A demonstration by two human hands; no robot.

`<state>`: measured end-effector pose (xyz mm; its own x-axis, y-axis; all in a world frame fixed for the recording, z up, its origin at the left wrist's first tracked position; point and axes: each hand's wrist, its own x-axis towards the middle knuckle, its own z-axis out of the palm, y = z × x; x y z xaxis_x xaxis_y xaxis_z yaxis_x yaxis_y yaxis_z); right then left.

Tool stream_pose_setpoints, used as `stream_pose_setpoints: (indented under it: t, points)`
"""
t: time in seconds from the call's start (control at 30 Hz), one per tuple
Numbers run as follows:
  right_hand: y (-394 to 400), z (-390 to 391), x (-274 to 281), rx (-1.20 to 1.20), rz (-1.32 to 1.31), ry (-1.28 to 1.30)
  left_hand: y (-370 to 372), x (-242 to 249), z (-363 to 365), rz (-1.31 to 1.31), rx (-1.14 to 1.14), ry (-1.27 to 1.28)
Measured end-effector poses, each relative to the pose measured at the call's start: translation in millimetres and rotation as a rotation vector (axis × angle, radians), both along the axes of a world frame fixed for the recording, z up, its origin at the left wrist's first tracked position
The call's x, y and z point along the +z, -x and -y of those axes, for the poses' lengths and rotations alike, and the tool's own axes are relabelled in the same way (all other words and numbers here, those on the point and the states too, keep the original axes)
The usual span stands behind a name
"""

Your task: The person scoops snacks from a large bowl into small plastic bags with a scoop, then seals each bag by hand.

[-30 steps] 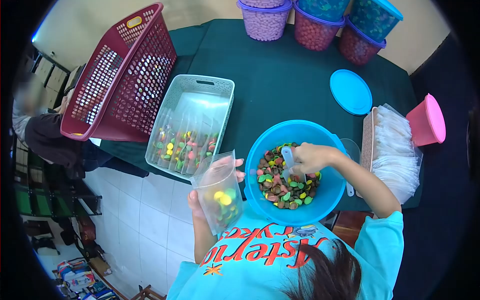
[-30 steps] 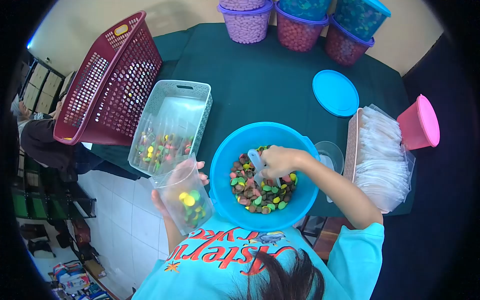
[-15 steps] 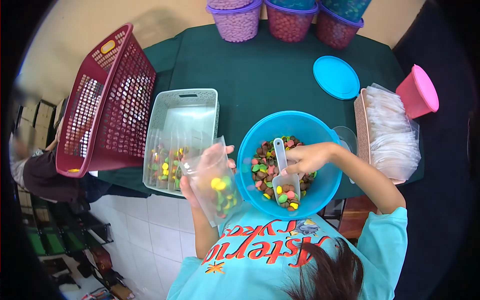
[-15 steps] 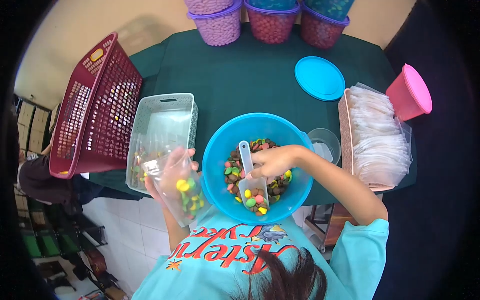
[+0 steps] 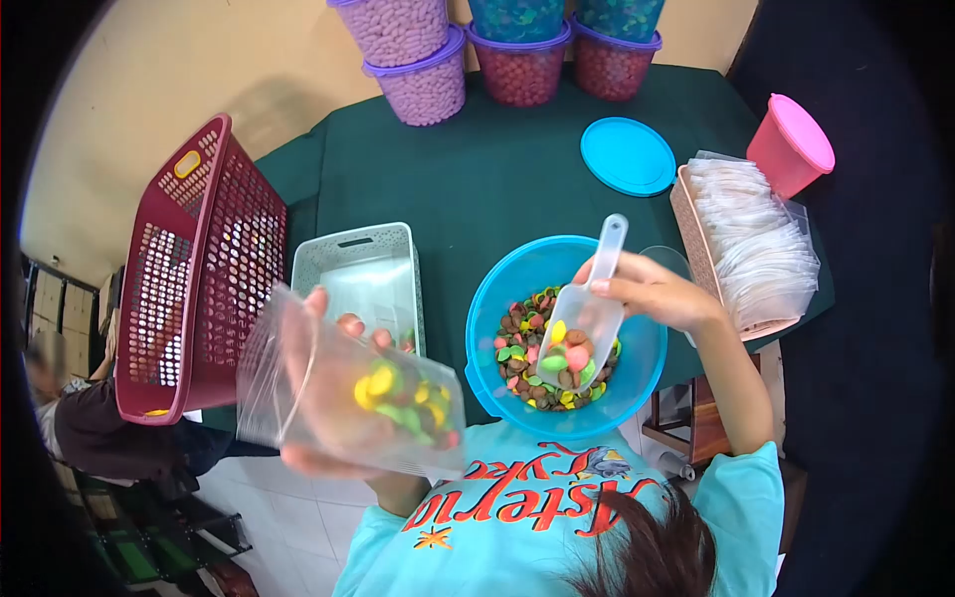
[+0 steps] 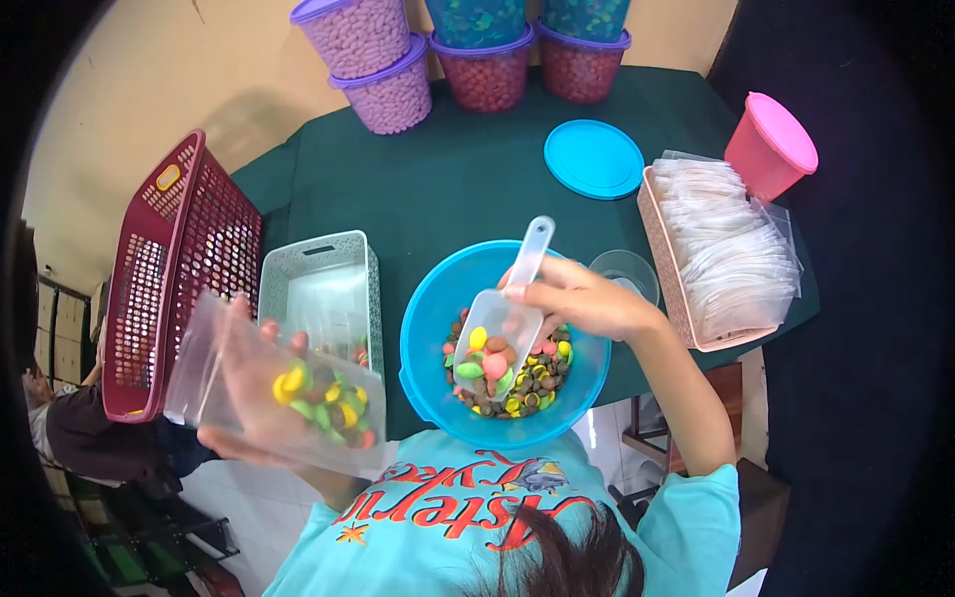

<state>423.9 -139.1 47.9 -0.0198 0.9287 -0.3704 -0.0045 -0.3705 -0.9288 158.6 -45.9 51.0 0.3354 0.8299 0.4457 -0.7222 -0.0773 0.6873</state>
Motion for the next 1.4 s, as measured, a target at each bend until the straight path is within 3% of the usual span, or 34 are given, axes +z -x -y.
stream_pose_setpoints:
  t: [0.03,0.07,0.1,0.23,0.33,0.37,0.43,0.53,0.83,1.03,1.17,1.23,1.3,1.37,1.4]
  points:
    - [-2.9,5.1,6.0,-0.09,0.007,-0.078,-5.7,6.0,1.3,0.084,-0.062,-0.165]
    - [-6.2,10.0,10.9,-0.205,-0.009,-0.107,-23.3,13.4,9.2,0.076,0.269,-0.146]
    - [-8.1,14.4,19.7,-0.314,-0.035,-0.153,-33.1,9.4,13.6,0.091,0.258,-0.153]
    - [-17.8,31.0,28.4,-0.575,-0.035,-0.287,-62.3,-38.1,20.0,-0.487,0.204,-0.438]
    - [-23.4,32.3,25.7,-0.687,-0.045,-0.358,-75.0,-52.4,25.4,-0.682,0.126,-0.468]
    - [-24.8,30.9,25.2,-0.708,-0.062,-0.378,-73.8,-56.0,21.1,-0.812,0.093,-0.585]
    - [-26.9,25.9,27.8,-0.674,-0.047,-0.439,-73.2,-53.3,23.0,-0.849,0.062,-0.646]
    - [-14.5,17.7,32.5,-0.506,0.292,-0.396,-73.6,-53.7,23.7,-0.896,0.075,-0.689]
    - [-10.6,9.4,30.7,-0.399,0.4,-0.363,-71.5,-56.1,23.5,-0.972,0.121,-0.616]
    - [-20.9,9.0,24.3,-0.365,0.3,-0.328,-72.9,-53.2,24.5,-0.996,0.14,-0.605]
    - [-26.0,11.9,9.6,-0.516,0.036,-0.339,-71.7,-52.0,22.3,-0.887,0.106,-0.489]
    - [-20.3,21.1,1.9,-0.753,-0.032,-0.444,-70.1,-55.7,20.0,-0.793,0.106,-0.355]
    - [-13.4,32.3,-10.3,-0.758,0.053,-0.467,-69.3,-60.5,19.5,-0.697,0.103,-0.217]
    - [-5.8,43.5,-13.5,-0.393,0.522,-0.28,-69.8,-63.7,20.6,-0.663,0.137,-0.167]
    - [4.1,43.8,-5.9,-0.335,0.572,-0.254,-70.6,-62.5,20.6,-0.68,0.158,-0.196]
